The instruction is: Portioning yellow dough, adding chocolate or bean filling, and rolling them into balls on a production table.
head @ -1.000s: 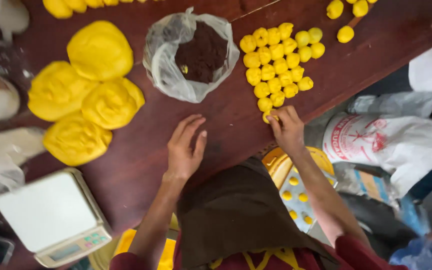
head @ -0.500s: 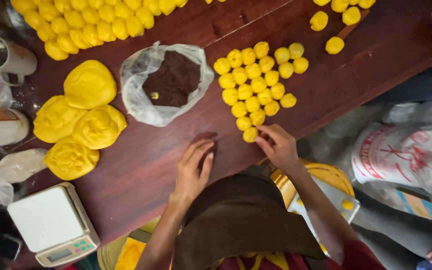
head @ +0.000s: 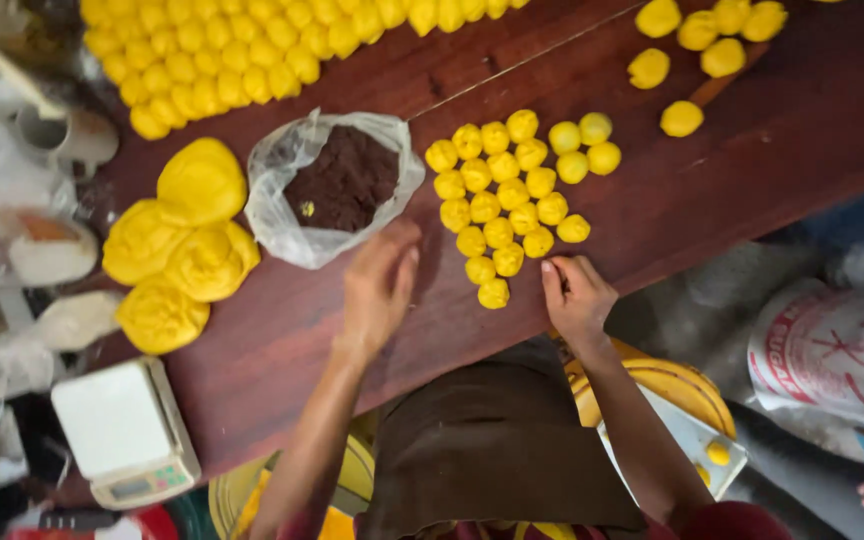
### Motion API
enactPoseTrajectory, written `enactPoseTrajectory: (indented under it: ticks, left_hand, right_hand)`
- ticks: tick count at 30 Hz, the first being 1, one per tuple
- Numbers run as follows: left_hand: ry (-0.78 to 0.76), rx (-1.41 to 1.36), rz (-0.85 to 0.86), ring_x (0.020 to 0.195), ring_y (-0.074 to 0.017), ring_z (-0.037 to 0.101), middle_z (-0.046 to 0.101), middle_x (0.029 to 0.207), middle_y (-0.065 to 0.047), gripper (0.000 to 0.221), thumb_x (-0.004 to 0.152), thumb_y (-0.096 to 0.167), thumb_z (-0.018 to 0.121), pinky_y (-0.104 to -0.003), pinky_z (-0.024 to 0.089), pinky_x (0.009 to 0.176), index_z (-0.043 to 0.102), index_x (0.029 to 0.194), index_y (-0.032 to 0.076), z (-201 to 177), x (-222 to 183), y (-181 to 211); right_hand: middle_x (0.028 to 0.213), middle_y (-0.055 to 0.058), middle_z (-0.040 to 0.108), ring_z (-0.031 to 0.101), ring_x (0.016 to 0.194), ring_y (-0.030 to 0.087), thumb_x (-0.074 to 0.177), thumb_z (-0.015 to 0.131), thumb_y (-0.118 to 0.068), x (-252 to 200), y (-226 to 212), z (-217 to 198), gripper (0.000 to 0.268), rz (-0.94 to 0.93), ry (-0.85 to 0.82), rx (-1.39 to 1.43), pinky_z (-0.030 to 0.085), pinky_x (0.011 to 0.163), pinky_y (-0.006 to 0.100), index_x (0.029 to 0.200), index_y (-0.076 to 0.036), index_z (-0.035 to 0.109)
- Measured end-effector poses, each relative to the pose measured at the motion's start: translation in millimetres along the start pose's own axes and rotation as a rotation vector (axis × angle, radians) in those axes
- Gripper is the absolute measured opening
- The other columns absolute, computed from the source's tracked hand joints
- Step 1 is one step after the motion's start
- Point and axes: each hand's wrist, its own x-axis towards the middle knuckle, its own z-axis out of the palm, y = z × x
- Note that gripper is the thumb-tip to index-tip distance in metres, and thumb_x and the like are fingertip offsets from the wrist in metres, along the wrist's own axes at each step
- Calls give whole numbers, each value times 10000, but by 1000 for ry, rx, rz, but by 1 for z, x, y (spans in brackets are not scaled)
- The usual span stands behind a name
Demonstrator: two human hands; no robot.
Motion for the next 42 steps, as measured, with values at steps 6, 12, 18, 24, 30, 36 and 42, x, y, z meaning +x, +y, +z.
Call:
enactPoseTrajectory:
  ticks: [6, 12, 18, 24, 30, 36, 42]
  left_hand:
    - [42, 109, 221, 1122, -410, 657, 680, 1185, -211, 299, 913, -54, 644, -446, 543, 988, 672, 1204, 6, 13, 133, -86]
    - [-56, 395, 317, 1224, -498, 530, 528, 1394, -322, 588, 843, 97, 775, -520, 465, 996, 586, 1388, -17, 81, 246, -159]
    - [-18, 462, 165, 1205, -456, 567, 540, 1350, -281, 471, 907, -17, 673, -481, 483, 1042, 620, 1371, 41, 91, 250, -177]
    - [264, -413, -129, 759, -209, 574, 623, 1032, -130, 124, 1039, 16, 573, -319, 497, 638, 532, 1155, 27, 101, 177, -138]
    - [276, -1017, -647, 1065, -262, 676, 669, 1172, -116, 378, 848, 100, 551, -418, 592, 880, 596, 1215, 25, 101, 54, -13]
    - [109, -1282, -594, 934, -229, 679, 627, 1066, -58, 114, 992, 81, 652, -415, 622, 746, 577, 1066, 36, 112, -7, -10]
    - [-73, -1359, -655, 819, -171, 678, 632, 994, -76, 128, 1003, 35, 630, -376, 627, 719, 533, 1080, 68, 97, -66, -63]
  right_hand:
    - [828, 104, 661, 648, 677, 301, 956, 749, -123, -3, -2, 13, 88, -2, 90, -198, 500, 588, 399, 919, -64, 696]
    - [840, 105, 683, 690, 744, 318, 869, 762, -125, -6, 10, 16, 67, 49, 170, -227, 544, 632, 418, 878, -99, 701]
    - [808, 86, 636, 676, 717, 297, 896, 774, -140, -9, 15, 12, 115, 24, 126, -167, 529, 602, 420, 885, -81, 676]
    - [799, 63, 618, 649, 675, 275, 859, 764, -129, -4, 26, 3, 103, -60, 135, -111, 513, 564, 394, 864, -100, 666]
    - [779, 93, 626, 644, 670, 298, 840, 756, -116, -8, 23, 2, 87, -137, -12, 58, 518, 586, 411, 832, -108, 670]
    - [894, 68, 677, 661, 771, 186, 1043, 641, -87, 3, -23, -1, 80, 0, -34, 324, 538, 697, 326, 1078, -27, 680]
    - [821, 12, 625, 516, 631, 65, 1073, 627, -168, -32, -61, 61, 241, 567, -175, 681, 406, 529, 221, 1237, 0, 681]
